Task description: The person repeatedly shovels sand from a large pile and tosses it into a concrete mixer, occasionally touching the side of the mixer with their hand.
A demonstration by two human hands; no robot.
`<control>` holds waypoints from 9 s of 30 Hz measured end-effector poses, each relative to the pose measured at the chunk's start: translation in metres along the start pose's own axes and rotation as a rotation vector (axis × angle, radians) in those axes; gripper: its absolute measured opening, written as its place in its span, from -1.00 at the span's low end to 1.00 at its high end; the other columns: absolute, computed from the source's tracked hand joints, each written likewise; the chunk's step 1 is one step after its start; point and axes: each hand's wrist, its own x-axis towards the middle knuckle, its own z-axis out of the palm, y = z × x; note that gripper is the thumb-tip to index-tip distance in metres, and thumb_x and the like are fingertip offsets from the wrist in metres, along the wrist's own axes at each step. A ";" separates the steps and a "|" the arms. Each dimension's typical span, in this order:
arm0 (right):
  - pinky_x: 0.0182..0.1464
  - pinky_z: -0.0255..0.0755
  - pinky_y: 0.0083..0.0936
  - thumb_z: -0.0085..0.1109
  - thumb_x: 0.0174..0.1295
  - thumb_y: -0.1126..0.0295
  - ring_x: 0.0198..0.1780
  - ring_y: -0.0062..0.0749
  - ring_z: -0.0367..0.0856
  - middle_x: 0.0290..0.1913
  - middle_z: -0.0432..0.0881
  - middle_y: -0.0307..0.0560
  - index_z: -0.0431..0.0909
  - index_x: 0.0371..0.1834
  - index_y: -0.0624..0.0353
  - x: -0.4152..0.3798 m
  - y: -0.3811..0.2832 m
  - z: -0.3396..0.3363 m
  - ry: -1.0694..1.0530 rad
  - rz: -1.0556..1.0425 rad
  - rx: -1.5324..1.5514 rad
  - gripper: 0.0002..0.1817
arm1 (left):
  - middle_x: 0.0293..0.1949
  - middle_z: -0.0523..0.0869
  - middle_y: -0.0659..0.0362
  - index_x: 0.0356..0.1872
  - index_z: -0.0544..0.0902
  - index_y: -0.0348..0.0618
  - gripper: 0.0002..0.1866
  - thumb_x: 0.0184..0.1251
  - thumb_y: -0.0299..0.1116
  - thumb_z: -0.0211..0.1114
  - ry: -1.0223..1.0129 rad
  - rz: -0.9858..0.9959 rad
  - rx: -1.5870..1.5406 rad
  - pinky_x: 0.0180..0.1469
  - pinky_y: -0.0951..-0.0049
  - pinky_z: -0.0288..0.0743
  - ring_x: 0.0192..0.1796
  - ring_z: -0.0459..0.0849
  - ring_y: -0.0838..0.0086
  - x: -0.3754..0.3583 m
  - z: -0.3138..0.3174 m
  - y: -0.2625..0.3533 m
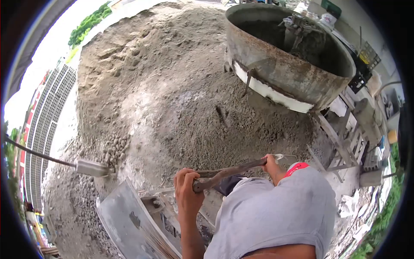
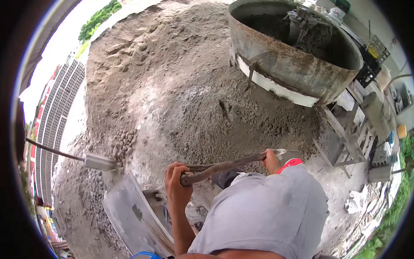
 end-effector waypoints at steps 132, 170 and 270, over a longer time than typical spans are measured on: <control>-0.83 0.05 -0.77 -0.17 0.31 0.09 -0.81 -0.68 0.16 -0.72 0.32 -0.33 0.29 -0.61 0.13 0.781 -0.396 2.303 -0.646 0.179 -0.580 -0.59 | -0.70 0.29 0.27 -0.34 0.29 0.00 -0.83 0.20 -0.40 0.14 0.893 -0.662 -1.756 -0.74 0.39 0.28 -0.73 0.29 0.56 1.742 -0.192 -1.407; 0.08 0.30 -0.36 0.09 0.09 -0.13 0.04 -0.31 0.44 0.01 0.50 0.02 0.32 0.14 0.30 0.909 -0.454 1.996 -0.278 0.033 -0.914 -0.26 | -0.64 0.38 0.28 -0.53 0.35 -0.06 -0.60 0.12 0.00 0.28 0.930 -1.487 -1.134 -0.53 0.45 0.38 -0.58 0.41 0.54 1.568 -0.157 -1.409; -0.55 0.44 -0.45 0.05 0.05 0.54 -0.61 -0.33 0.51 -0.61 0.48 -0.05 0.43 -0.43 0.34 0.887 -0.398 2.338 -0.721 0.171 -0.506 -0.93 | -0.67 0.30 0.32 -0.26 0.38 -0.04 -0.79 0.05 -0.55 0.00 1.301 -0.719 -1.648 -0.59 0.54 0.29 -0.69 0.28 0.63 1.757 -0.141 -1.367</control>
